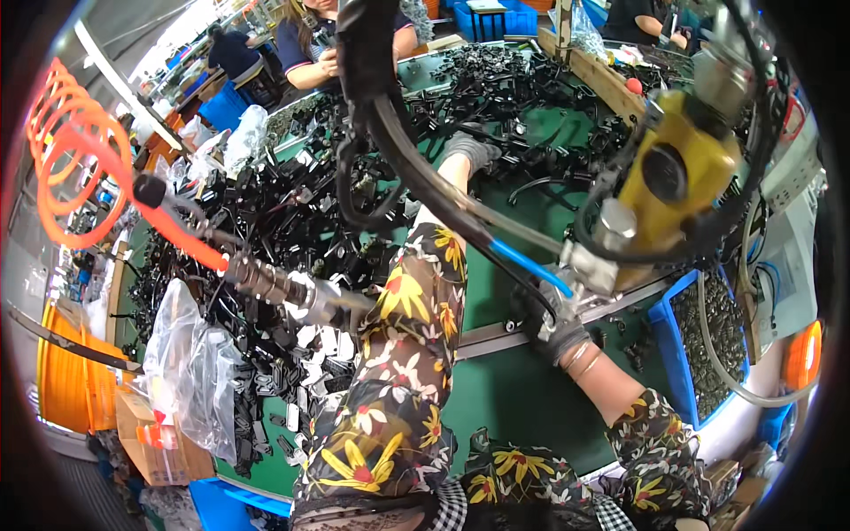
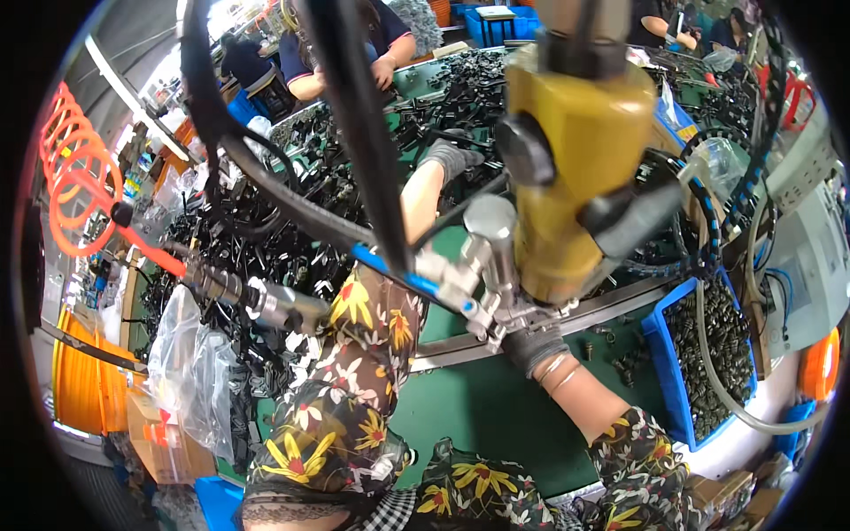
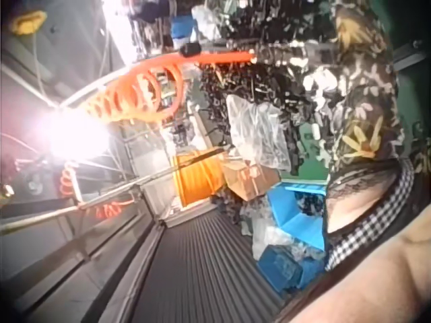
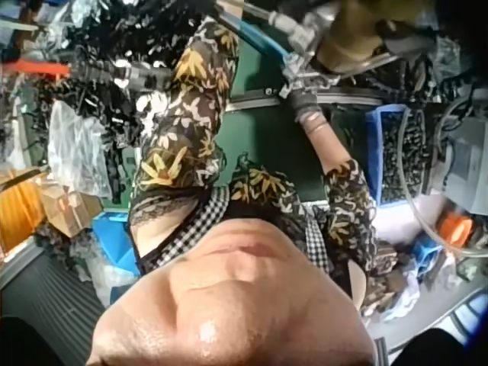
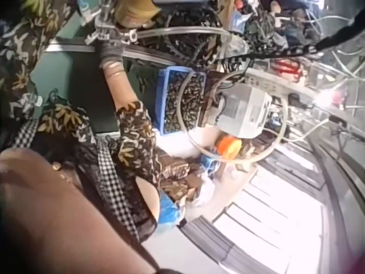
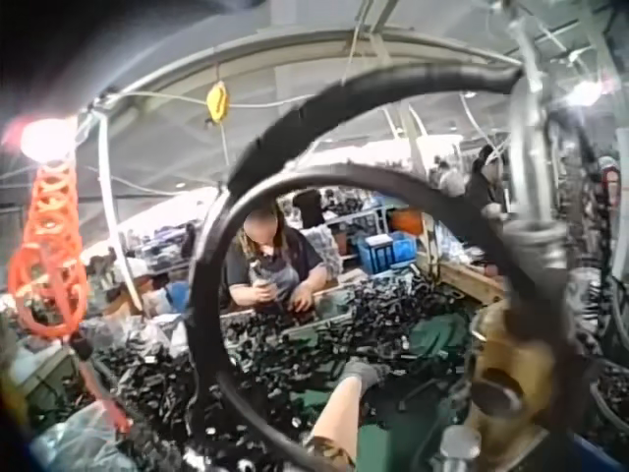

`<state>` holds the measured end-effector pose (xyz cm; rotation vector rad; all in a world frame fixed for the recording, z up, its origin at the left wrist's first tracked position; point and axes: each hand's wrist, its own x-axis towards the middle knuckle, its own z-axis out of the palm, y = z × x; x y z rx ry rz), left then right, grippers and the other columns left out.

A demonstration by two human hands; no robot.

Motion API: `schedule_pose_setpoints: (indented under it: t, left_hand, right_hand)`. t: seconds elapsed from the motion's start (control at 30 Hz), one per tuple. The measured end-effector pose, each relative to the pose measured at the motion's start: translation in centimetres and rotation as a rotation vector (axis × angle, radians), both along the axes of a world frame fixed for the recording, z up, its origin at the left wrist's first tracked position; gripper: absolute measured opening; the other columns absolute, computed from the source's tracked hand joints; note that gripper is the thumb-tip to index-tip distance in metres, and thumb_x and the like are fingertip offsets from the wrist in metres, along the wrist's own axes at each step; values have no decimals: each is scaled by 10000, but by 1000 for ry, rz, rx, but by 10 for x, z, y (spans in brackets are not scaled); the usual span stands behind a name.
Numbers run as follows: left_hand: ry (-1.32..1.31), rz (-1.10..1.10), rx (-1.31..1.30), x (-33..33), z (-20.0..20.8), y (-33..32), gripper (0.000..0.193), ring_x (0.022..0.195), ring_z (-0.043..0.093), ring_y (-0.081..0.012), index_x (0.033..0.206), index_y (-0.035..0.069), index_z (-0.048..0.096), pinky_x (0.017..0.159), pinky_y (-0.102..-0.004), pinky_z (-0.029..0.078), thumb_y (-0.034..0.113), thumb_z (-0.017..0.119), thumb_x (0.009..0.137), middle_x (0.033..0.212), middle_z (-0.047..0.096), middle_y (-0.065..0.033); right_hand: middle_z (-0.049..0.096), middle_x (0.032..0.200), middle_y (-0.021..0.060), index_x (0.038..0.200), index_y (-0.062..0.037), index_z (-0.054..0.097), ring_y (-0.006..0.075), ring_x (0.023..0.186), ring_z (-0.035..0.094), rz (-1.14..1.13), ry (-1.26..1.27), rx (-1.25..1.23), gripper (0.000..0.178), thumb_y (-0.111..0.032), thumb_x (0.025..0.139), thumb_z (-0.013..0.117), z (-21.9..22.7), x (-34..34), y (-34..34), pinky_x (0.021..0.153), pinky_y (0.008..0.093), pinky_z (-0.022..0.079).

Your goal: The person assembles brake handle assemblies by hand-screwing bolts into the components, fitting covers and plates onto them, and tightening screws with a power screwdriver.

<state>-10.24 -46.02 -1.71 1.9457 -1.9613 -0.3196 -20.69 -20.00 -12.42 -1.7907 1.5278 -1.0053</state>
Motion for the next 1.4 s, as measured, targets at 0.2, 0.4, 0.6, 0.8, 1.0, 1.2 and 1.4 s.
schedule_pose_setpoints:
  t: [0.2, 0.4, 0.6, 0.8, 1.0, 1.2, 1.4]
  left_hand:
    - [33, -253, -44, -36, 15, 42, 407, 988, 619, -364, 992, 35, 632, 869, -436, 499, 384, 670, 787, 1022, 654, -205]
    - [-22, -358, -75, 17, 18, 102, 403, 979, 622, -361, 985, 37, 632, 861, -436, 503, 388, 665, 791, 1013, 658, -202]
    - [-69, -466, -122, 56, 17, 191, 400, 971, 626, -359, 979, 38, 633, 852, -436, 507, 393, 660, 795, 1005, 661, -199]
    - [361, -270, 71, 77, -17, 264, 140, 785, 656, -306, 860, 89, 604, 707, -427, 527, 208, 634, 794, 867, 657, -151]
    - [-27, -555, -224, 96, -15, 346, 136, 752, 633, -294, 886, 93, 642, 667, -397, 522, 110, 703, 765, 813, 640, -121]
    - [-165, -260, -269, 120, -6, 311, 397, 1089, 534, -352, 1094, 90, 599, 914, -441, 472, 262, 728, 760, 1154, 571, -179]
    - [-469, -179, -29, 129, -13, 281, 558, 1167, 488, -381, 1139, 103, 591, 990, -481, 426, 436, 757, 722, 1211, 548, -176]
  right_hand:
    - [597, 1156, 164, 1181, -92, 595, 328, 1111, 558, -145, 604, -460, 367, -213, 836, 564, 67, -5, 29, 961, 468, 420]
    - [570, 1241, 119, 1221, -173, 588, 330, 1161, 528, -23, 715, -77, 328, -176, 907, 492, 68, 32, 57, 993, 439, 411]
    - [526, 1341, 171, 1373, -74, 442, 380, 1229, 499, -65, 944, -138, 475, -159, 906, 461, 78, 37, 109, 1035, 555, 353]
    - [542, 1295, 157, 1164, -82, 594, 346, 1250, 470, 77, 1039, -107, 397, -225, 793, 593, 71, 26, 145, 1001, 531, 370]
    - [586, 1193, 104, 1128, -91, 617, 292, 1179, 517, 249, 960, -179, 356, -221, 799, 574, 86, 41, 187, 1015, 504, 348]
    - [526, 1284, 109, 1284, -82, 535, 283, 1195, 502, 440, 745, 10, 575, -352, 797, 676, 129, 28, 194, 1013, 464, 385]
    - [539, 1261, 123, 1346, -88, 462, 287, 1195, 509, 221, 737, 72, 608, -329, 828, 669, 192, 48, 123, 995, 432, 418]
